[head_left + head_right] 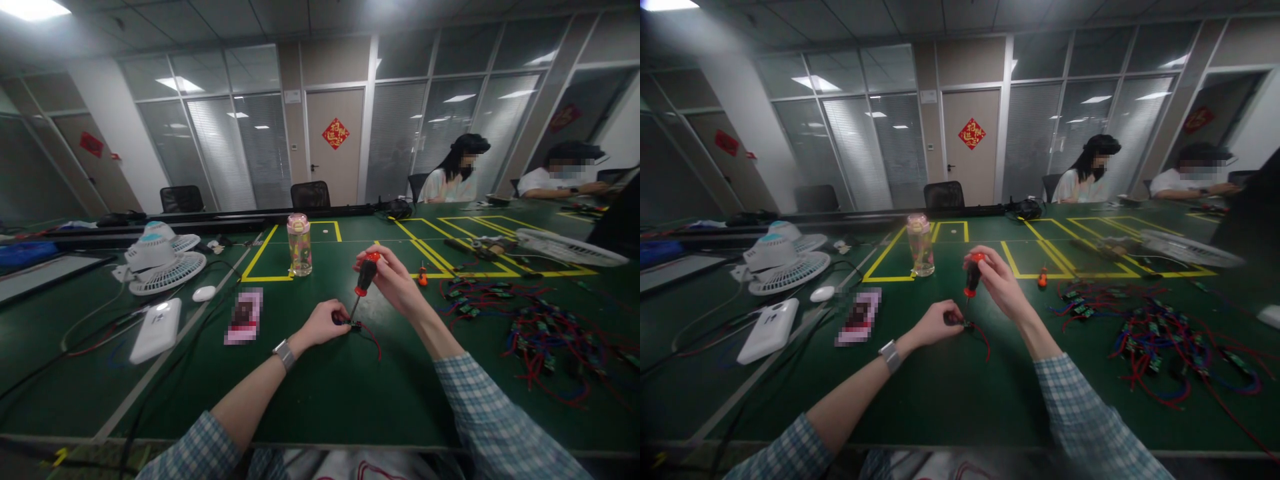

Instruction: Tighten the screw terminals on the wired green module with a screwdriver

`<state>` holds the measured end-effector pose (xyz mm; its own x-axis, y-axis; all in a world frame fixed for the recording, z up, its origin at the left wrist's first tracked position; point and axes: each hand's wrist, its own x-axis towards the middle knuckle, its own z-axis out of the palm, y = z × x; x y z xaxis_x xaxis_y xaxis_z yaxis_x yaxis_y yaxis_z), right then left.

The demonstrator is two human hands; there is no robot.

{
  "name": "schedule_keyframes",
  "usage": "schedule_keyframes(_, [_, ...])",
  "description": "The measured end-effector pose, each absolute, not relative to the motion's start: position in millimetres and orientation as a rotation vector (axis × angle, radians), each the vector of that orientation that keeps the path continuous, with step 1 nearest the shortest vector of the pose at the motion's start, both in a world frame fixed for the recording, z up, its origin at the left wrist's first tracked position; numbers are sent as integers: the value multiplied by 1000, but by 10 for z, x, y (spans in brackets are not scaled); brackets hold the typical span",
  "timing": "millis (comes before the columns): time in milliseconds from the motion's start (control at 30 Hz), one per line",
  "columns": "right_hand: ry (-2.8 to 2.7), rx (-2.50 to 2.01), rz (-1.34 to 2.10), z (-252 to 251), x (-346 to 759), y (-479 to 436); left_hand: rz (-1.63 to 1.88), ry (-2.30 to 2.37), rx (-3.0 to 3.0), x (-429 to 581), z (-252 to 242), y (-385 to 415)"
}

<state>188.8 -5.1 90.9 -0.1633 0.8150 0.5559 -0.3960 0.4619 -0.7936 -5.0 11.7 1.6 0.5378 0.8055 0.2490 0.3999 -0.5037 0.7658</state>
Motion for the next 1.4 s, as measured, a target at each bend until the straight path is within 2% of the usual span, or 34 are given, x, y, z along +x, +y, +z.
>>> schedule_keyframes(867, [-1221, -419, 1134, 855, 1962, -70, 791, 949, 2166, -65, 19, 119])
schedule_keyframes(1133, [-1272, -500, 1028, 867, 1943, -103, 795, 963, 2169, -59, 10, 117])
schedule_keyframes(1400, [-1236, -396, 1127, 858, 1951, -103, 805, 978, 2178, -41, 27, 106])
